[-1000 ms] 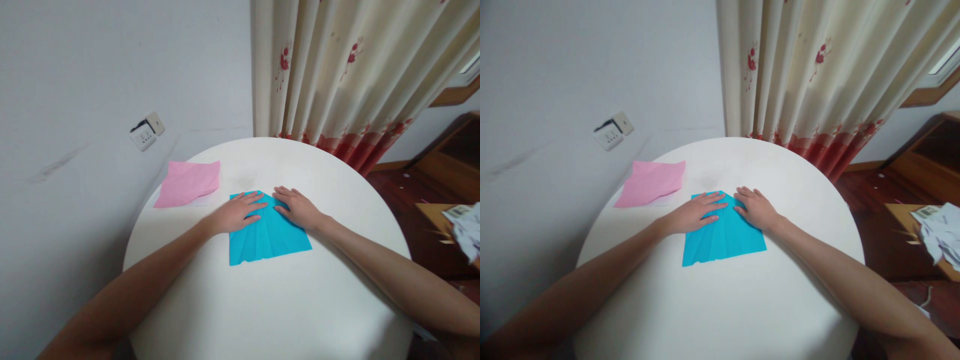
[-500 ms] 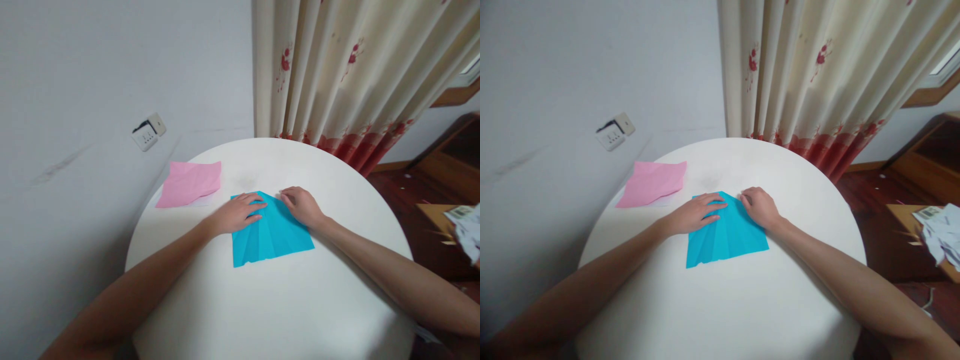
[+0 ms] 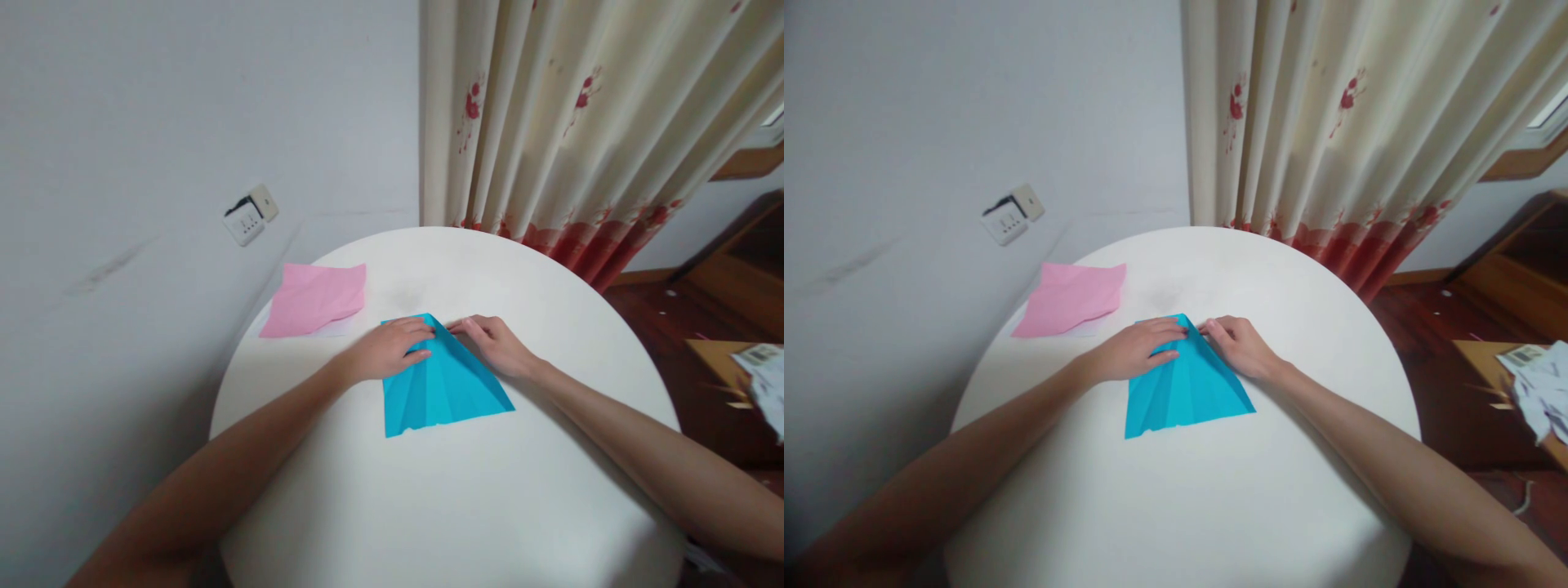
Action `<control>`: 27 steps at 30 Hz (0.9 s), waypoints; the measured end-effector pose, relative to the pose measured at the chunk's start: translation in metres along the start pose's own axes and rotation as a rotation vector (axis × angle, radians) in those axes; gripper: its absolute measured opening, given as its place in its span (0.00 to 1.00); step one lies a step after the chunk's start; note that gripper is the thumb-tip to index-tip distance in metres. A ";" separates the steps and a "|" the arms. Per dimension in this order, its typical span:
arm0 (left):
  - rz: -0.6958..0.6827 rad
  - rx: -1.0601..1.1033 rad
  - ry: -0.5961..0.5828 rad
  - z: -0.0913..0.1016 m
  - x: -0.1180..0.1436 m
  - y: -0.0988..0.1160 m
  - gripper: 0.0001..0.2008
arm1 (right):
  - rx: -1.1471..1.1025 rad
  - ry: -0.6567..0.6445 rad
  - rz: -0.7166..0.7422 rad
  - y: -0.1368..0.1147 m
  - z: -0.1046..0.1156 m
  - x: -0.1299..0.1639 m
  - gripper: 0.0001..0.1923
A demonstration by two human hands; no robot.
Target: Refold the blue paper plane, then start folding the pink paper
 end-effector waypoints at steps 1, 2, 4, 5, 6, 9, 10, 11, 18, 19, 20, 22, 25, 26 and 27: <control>0.004 -0.002 -0.006 0.000 0.000 0.000 0.24 | -0.002 -0.008 0.023 -0.003 -0.001 0.001 0.32; 0.007 -0.001 -0.011 0.000 0.000 0.000 0.23 | 0.003 -0.018 0.052 -0.005 -0.002 0.002 0.32; 0.000 0.010 -0.011 0.001 0.001 0.000 0.23 | 0.034 -0.043 0.120 -0.009 -0.003 0.003 0.31; -0.005 0.019 -0.005 0.001 0.001 0.000 0.22 | 0.058 -0.059 0.149 -0.010 -0.004 0.003 0.31; -0.008 0.030 0.003 0.002 0.002 0.000 0.21 | 0.085 -0.076 0.170 -0.010 -0.005 0.003 0.30; -0.010 0.061 0.022 0.003 0.002 -0.001 0.20 | 0.141 -0.120 0.194 -0.007 -0.007 0.002 0.29; -0.010 0.066 0.026 0.003 0.002 -0.001 0.19 | 0.148 -0.132 0.199 -0.005 -0.008 0.002 0.28; -0.013 0.069 0.028 0.003 0.002 -0.001 0.19 | 0.149 -0.142 0.210 -0.004 -0.008 0.001 0.27; -0.041 0.027 0.035 0.000 0.001 -0.005 0.17 | 0.154 -0.184 0.285 0.002 -0.011 0.000 0.24; -0.043 0.017 0.032 0.000 0.001 -0.005 0.17 | 0.161 -0.183 0.281 0.002 -0.011 0.000 0.24; -0.042 0.010 0.032 0.000 0.001 -0.005 0.16 | 0.170 -0.185 0.280 0.002 -0.011 0.000 0.24; -0.016 0.006 0.041 -0.001 -0.001 -0.005 0.15 | 0.196 -0.196 0.279 0.001 -0.011 0.000 0.24; 0.078 0.006 0.086 -0.003 -0.004 -0.003 0.15 | 0.248 -0.208 0.281 0.001 -0.012 -0.001 0.25; 0.106 -0.004 0.107 -0.004 -0.005 -0.002 0.16 | 0.264 -0.209 0.283 0.001 -0.013 -0.001 0.25; 0.119 -0.022 0.119 -0.005 -0.006 -0.001 0.17 | 0.278 -0.214 0.286 0.001 -0.013 -0.001 0.25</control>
Point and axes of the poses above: each hand's wrist, its own x-axis away from the middle knuckle, its own z-axis out of the back of the hand, y = z × x, the point moved 3 cm from there along -x, towards the middle knuckle, and after that the axes turned 8 degrees about -x, right-handed, at the moved point
